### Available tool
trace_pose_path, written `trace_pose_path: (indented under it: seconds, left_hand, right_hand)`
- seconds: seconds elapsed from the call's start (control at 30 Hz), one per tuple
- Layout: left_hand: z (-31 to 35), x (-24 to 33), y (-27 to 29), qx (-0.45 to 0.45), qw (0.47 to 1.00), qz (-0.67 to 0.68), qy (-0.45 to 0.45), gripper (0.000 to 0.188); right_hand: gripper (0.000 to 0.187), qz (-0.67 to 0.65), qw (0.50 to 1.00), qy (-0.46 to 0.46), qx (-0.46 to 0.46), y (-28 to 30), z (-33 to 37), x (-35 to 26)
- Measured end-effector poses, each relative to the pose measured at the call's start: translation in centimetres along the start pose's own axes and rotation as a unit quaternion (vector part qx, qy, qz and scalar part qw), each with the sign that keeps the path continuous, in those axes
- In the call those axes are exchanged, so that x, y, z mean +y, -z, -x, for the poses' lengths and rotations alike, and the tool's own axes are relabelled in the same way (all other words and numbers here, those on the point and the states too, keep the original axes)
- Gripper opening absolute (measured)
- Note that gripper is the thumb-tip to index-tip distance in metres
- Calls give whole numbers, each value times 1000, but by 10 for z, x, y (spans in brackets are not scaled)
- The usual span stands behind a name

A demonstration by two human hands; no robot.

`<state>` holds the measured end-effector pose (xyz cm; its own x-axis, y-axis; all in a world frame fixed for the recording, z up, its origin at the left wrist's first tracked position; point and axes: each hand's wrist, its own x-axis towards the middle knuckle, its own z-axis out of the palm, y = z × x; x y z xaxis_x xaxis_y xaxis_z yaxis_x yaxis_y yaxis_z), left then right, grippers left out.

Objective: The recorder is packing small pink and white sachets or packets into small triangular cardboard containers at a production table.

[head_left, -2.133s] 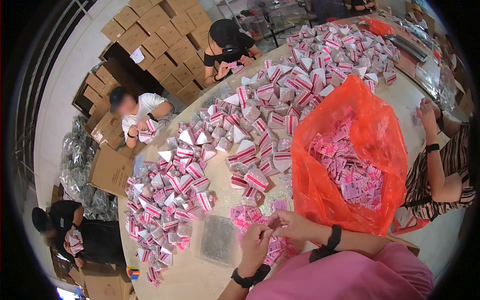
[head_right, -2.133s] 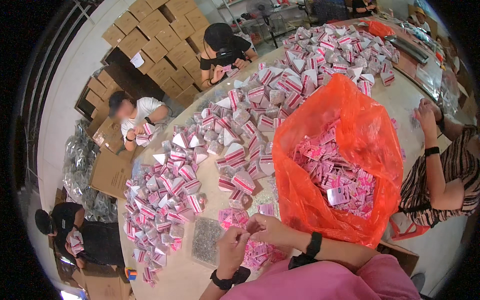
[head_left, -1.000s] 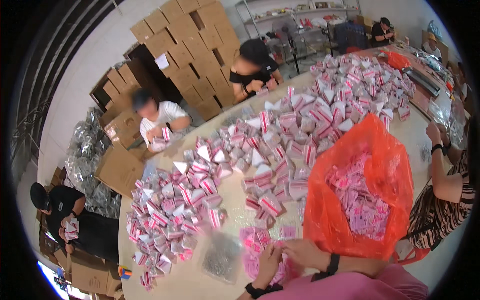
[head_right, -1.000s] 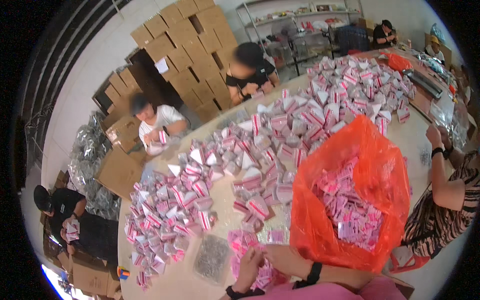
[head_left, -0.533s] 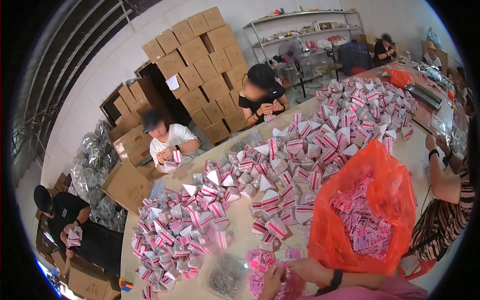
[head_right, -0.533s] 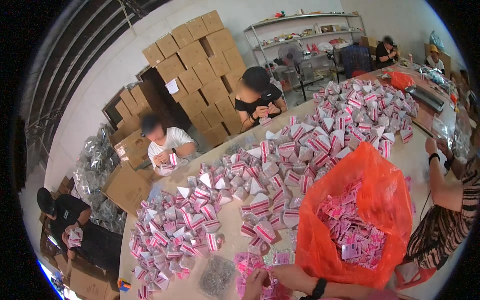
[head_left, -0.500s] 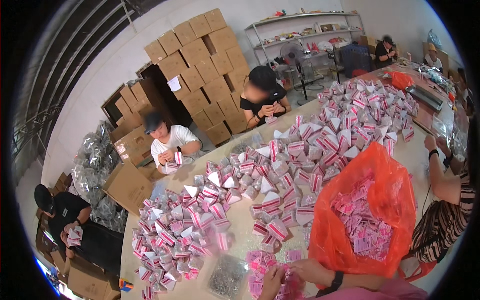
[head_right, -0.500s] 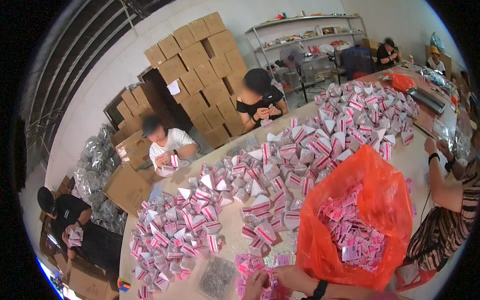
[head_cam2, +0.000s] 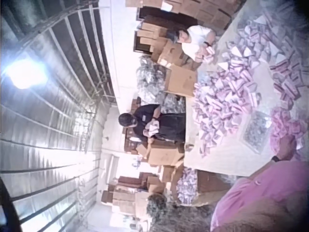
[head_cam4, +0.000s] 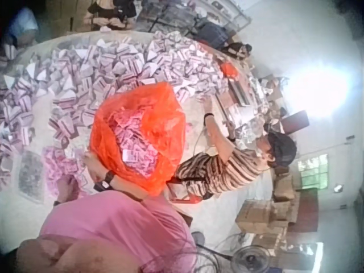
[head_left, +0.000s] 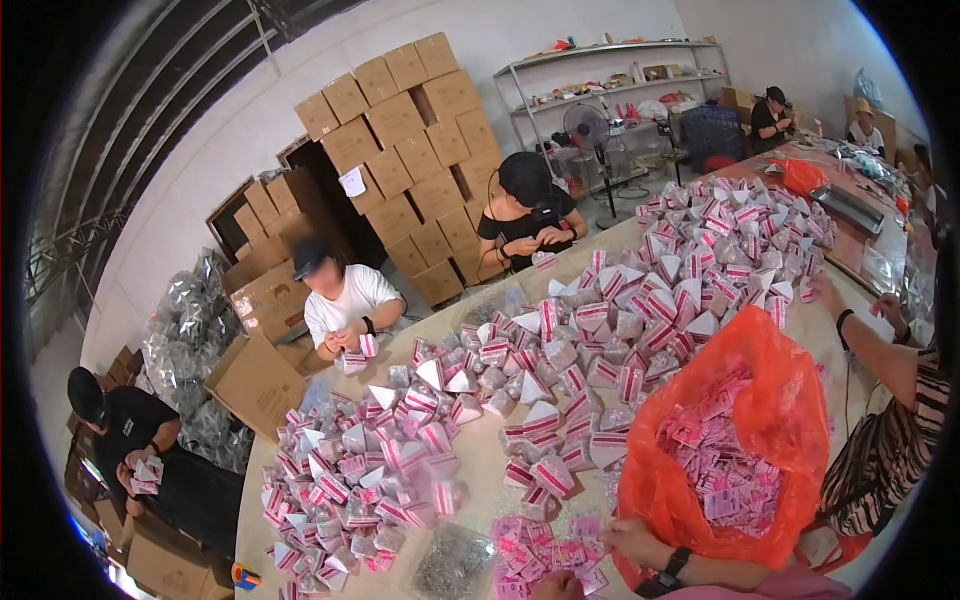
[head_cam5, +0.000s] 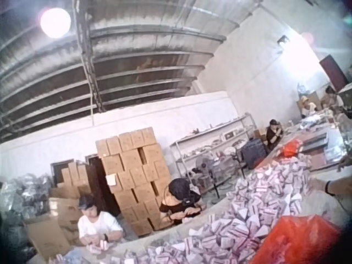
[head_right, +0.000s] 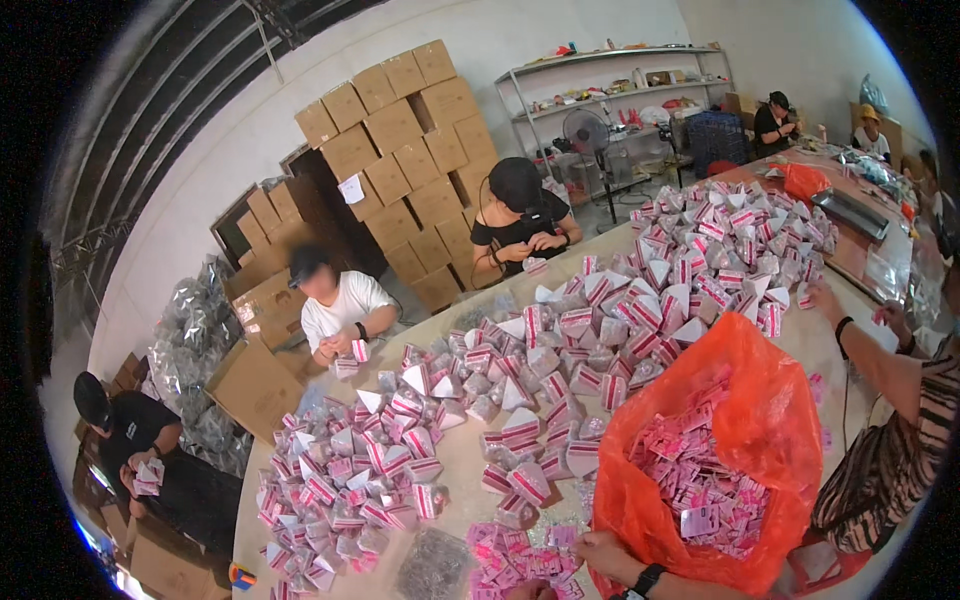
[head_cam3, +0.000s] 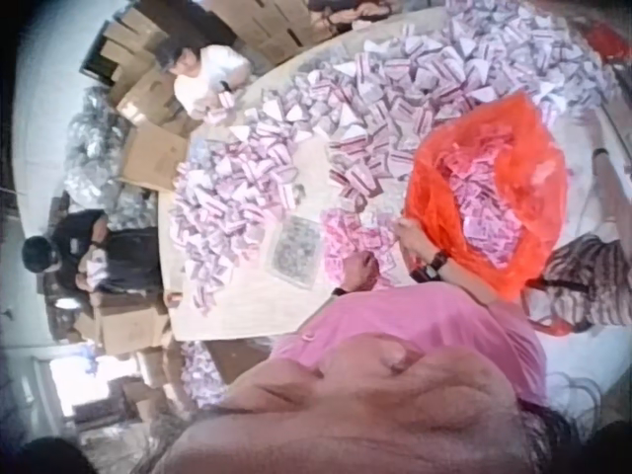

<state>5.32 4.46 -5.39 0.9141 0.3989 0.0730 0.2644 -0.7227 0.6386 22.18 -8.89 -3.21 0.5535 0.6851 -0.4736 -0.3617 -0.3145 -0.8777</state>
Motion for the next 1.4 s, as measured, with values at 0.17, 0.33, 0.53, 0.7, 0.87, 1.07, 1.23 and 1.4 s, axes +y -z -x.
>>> trace_pose_path:
  seconds: [0.17, 0.33, 0.53, 0.7, 0.87, 1.07, 1.23, 1.4]
  left_hand:
    - [2, -5, 6, -60, 998, -6, 29, 20]
    - [-3, -13, -2, -139, 978, 94, 126, 26]
    - [0, -16, -1, -119, 976, 83, 163, 24]
    - [1, -8, -1, -105, 979, 54, 165, 22]
    - [-7, -4, -1, -129, 980, 35, 150, 24]
    - [-9, 9, 2, -144, 968, 48, 197, 24]
    - [-10, -10, -8, -160, 964, 47, 208, 28]
    - [-13, -21, -11, -172, 973, -19, 155, 33]
  right_hand:
    - [20, 11, 1000, 19, 12, -10, 7, -21]
    - [17, 2, 999, 29, 23, 0, -11, 16]
    - [12, -45, 999, 23, 5, -8, -5, 4]
    - [13, -27, 998, 57, -3, -7, -6, 9]
    - [16, -2, 998, 65, 0, 2, -10, 17]
    - [15, -20, 995, 89, -26, 1, -3, 11]
    - [16, 22, 999, 48, -10, 2, 8, -3]
    - [18, 5, 994, 112, -8, 7, -10, 28]
